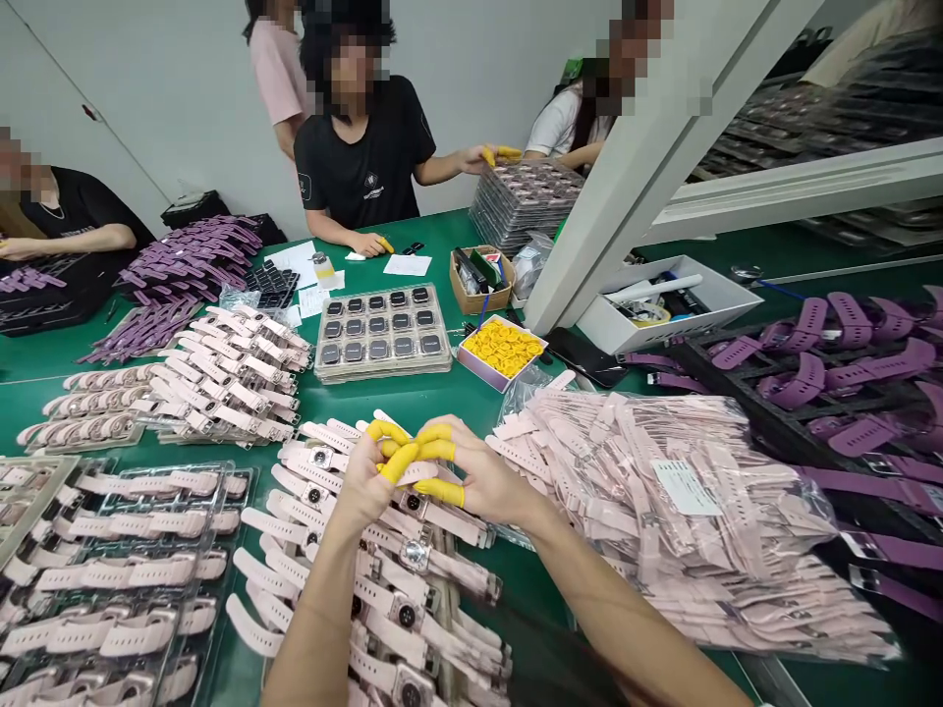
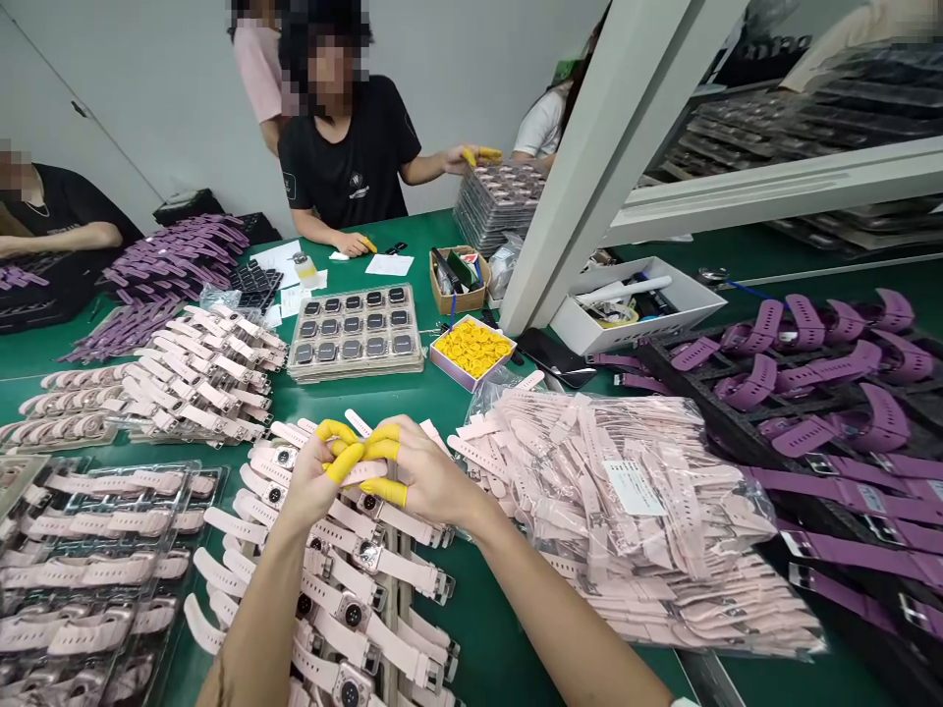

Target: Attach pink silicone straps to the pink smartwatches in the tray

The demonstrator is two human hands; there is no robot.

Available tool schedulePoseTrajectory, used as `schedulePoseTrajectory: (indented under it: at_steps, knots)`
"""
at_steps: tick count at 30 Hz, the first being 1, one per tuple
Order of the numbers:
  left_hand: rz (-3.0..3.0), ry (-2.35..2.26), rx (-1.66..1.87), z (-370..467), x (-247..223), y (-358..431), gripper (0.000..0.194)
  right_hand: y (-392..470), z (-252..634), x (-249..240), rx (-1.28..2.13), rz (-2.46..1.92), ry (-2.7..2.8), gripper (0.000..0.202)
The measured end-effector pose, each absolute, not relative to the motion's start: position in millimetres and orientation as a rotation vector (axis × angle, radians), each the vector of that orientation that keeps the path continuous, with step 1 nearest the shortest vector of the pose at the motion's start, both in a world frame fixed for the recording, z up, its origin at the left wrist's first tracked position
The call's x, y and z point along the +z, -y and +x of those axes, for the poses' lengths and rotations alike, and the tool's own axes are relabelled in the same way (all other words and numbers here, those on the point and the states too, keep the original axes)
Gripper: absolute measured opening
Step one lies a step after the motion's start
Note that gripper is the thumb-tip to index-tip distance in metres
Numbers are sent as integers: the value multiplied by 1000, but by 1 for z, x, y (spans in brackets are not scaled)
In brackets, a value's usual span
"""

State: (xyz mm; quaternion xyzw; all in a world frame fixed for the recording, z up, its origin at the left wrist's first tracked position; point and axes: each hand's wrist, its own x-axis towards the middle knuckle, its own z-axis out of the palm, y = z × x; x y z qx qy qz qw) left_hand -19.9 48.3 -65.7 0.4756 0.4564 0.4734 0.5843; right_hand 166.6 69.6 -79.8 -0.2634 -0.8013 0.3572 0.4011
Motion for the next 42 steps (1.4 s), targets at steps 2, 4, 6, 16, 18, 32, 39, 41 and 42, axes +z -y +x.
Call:
schedulePoseTrajectory:
  at_steps: [2,4,6,16,18,32,39,41,42]
  knots:
    - [1268,-1179,1124,-25,-65,-49,35,-71,167,-83,862,-727,2039,30]
    - [1515,-1391,1190,-35,-63,-51,27,-73,168,-88,879,-806,2010,30]
    - [1791,-1664,1166,-51,-61,-53,27,-76,167,-95,920,-882,1950,28]
    - [2239,-2195,-96,-81,-63,-53,52,-77,159,-111,791,-1124,2253,16]
    - [2272,-2240,-140,-79,-59,-54,43,-77,159,-109,808,-1152,2243,15]
    - [2555,-1931,308,-92,18,-10,24,-48,147,-77,1049,-906,1790,55]
    - [2677,-1685,612,-122,23,-3,23,-43,144,-68,1044,-801,2014,25]
    - [2501,-1806,572,-133,18,-2,23,-47,156,-64,1109,-771,2024,23]
    - [2355,-1867,539,-136,15,-1,22,-49,163,-62,1154,-746,2007,24]
